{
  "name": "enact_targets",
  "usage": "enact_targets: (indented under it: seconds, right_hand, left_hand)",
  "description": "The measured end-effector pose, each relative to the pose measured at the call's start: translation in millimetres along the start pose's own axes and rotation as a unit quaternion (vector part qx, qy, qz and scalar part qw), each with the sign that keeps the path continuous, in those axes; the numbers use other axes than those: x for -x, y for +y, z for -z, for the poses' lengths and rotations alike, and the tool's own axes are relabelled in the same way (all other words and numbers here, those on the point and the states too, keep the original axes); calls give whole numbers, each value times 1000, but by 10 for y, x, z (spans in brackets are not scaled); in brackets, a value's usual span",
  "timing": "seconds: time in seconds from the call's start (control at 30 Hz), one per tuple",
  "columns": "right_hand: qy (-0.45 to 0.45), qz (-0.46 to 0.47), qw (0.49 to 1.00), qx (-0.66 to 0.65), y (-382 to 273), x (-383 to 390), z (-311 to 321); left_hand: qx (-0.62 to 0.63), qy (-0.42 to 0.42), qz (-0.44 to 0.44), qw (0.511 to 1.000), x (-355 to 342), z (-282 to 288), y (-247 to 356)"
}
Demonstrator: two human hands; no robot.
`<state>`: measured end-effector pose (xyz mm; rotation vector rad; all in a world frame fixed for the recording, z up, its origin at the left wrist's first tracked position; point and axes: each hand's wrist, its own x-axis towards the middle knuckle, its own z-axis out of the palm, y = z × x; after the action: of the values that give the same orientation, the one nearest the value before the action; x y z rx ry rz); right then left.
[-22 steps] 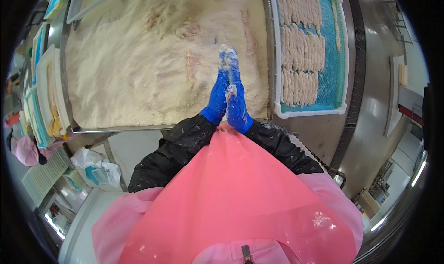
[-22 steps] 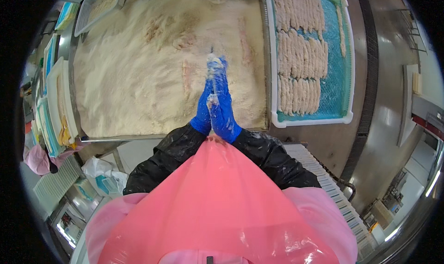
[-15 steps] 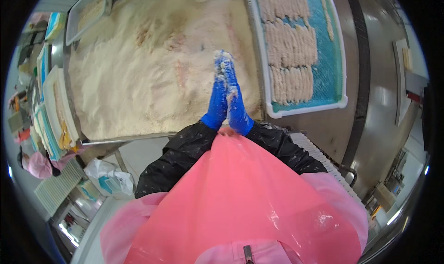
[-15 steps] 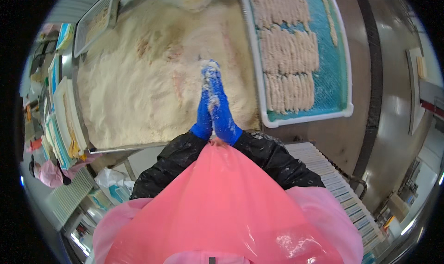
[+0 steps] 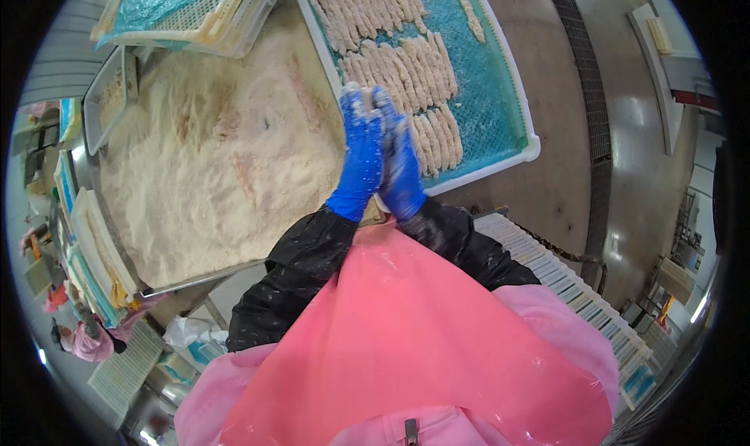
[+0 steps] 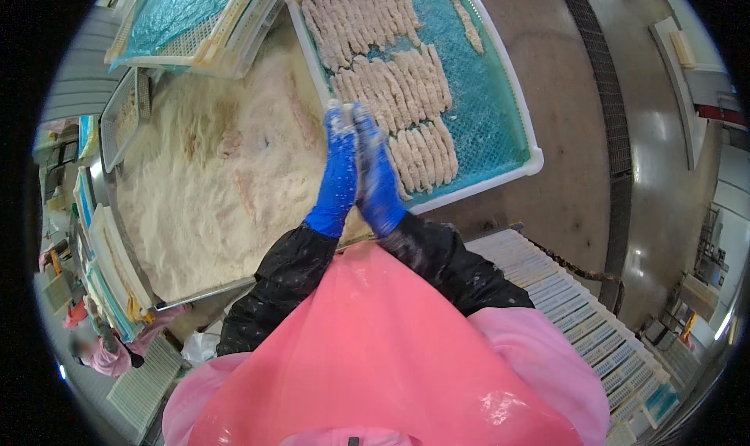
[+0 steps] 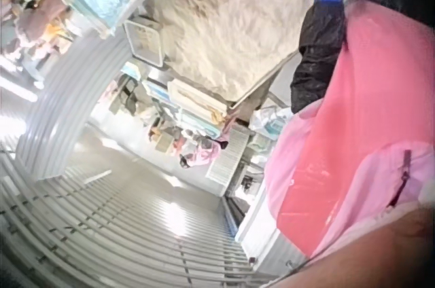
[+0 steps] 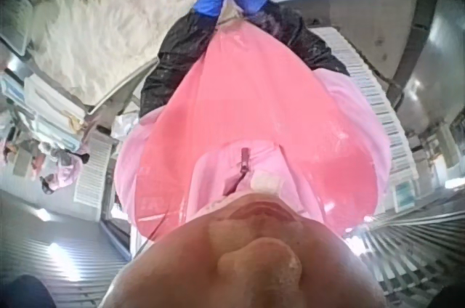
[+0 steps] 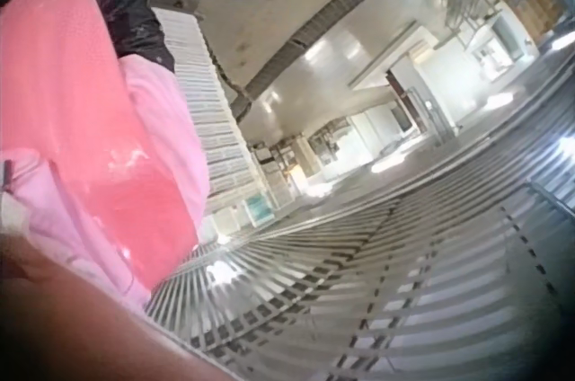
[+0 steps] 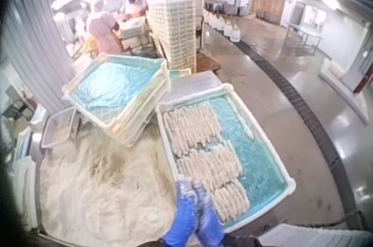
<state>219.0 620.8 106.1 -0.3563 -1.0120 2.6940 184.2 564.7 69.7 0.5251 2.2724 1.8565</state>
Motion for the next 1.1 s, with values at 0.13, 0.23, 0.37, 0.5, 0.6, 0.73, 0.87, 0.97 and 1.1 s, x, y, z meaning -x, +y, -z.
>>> enact_targets:
  seconds: [0.13, 0.23, 0.37, 0.5, 0.6, 0.73, 0.87, 0.97, 1.1]
  right_hand:
    - [-103, 189, 541, 813, -724, -332, 699]
    - [-35, 228, 151, 961, -1109, -412, 1079]
    - [-54, 75, 788, 608, -1194, -451, 1818]
    - [-11, 165, 325, 931, -1329, -608, 1646]
    - [-13, 206, 559, 803, -1244, -1151, 1954]
    - [-50, 72, 927, 364, -1035, -1685, 2062]
    - [-75, 45, 951, 297, -949, -1680, 2016]
    - [-57, 68, 946, 311, -996, -1618, 2283]
    - [-65, 61, 915, 394, -738, -1014, 1336]
  left_hand:
    - [274, 33, 112, 955, 143, 16, 67]
    - [351, 60, 144, 923, 232, 149, 153]
    - [214, 111, 105, 965, 306, 410, 200]
    - [165, 118, 155, 967, 660, 610, -13]
    - [54, 91, 145, 984, 767, 689, -118]
    - [13, 85, 153, 984, 894, 793, -146]
    - [130, 136, 178, 966, 1072, 913, -246]
    - [115, 167, 177, 963, 1172, 1047, -277]
    - [151, 185, 198, 950, 1507, 1282, -669]
